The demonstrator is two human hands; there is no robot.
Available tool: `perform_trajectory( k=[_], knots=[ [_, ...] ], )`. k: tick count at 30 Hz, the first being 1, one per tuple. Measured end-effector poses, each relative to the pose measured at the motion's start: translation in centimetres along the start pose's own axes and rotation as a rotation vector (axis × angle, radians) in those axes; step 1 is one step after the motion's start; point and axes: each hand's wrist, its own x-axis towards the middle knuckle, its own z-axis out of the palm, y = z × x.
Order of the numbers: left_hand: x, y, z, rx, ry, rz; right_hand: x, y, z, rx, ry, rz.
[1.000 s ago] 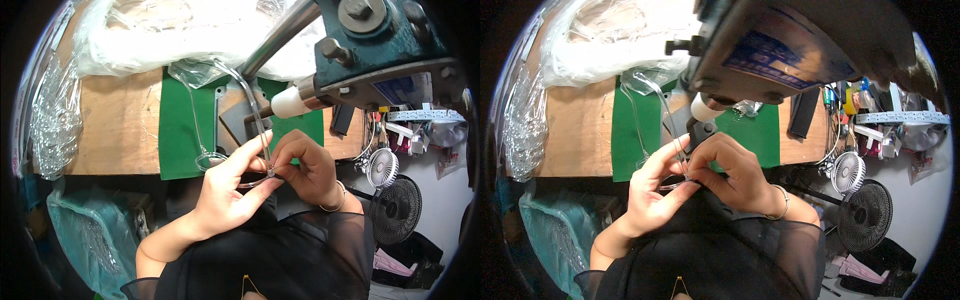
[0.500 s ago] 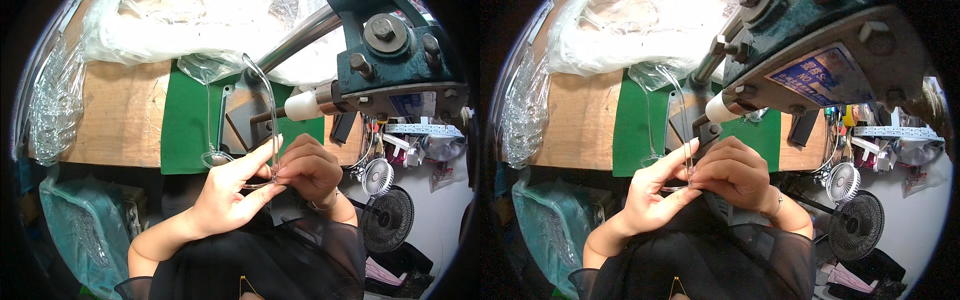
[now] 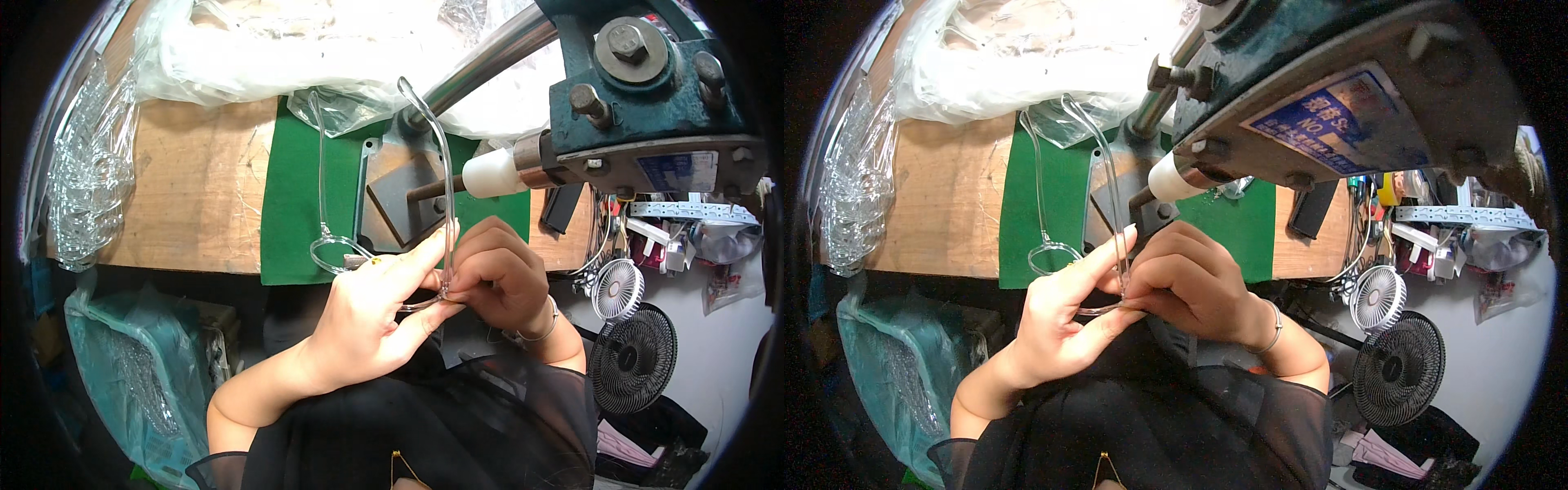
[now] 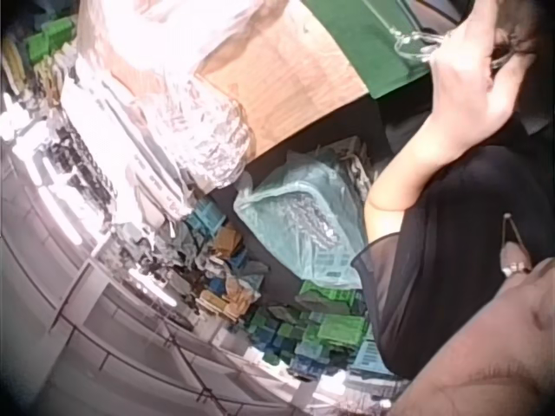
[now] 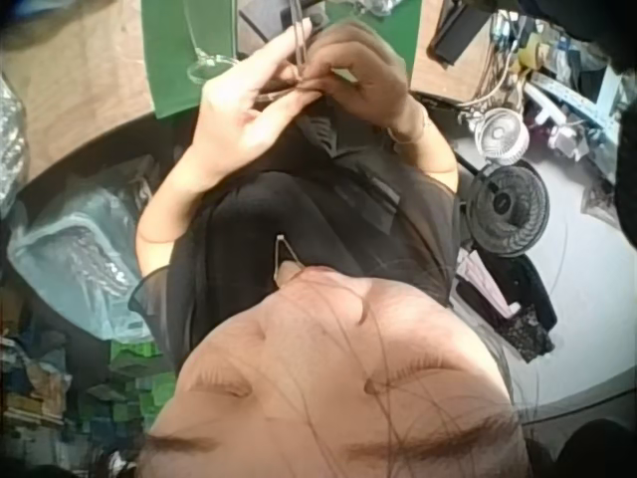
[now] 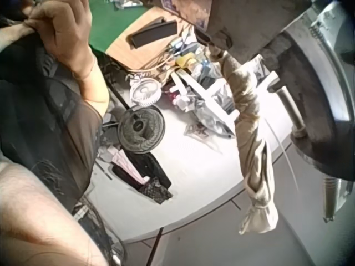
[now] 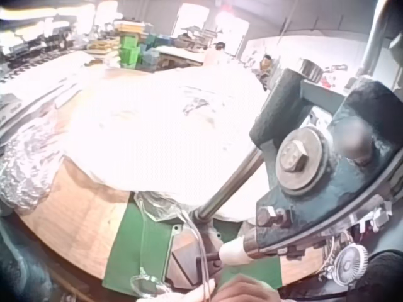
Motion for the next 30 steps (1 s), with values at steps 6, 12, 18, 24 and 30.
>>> perform_trajectory(
  k=[6, 12, 18, 24, 30],
  knots=[
    [0.0, -0.1, 0.0, -0.247, -0.063, -0.119, -0.9, 0.2, 0.7, 0.158, 0.105, 0.062],
    [0.1, -0.1, -0.1, -0.275, -0.073, -0.112, -0.4, 0.0, 0.2, 0.131, 0.078, 0.032],
    [0.2, -0.1, -0.3, -0.083, -0.05, 0.003, -0.5, 0.5, 0.3, 0.352, 0.046, 0.166],
    [0.4, 0.0, 0.2, -0.188, 0.023, 0.016, -0.5, 0.4, -0.4, 0.313, 0.162, 0.091],
    [5.6, 0.7, 2.1, -0.031, 0.202, 0.143, 2.4, -5.3, -14.1, -0.197, 0.844, -0.556]
  ],
)
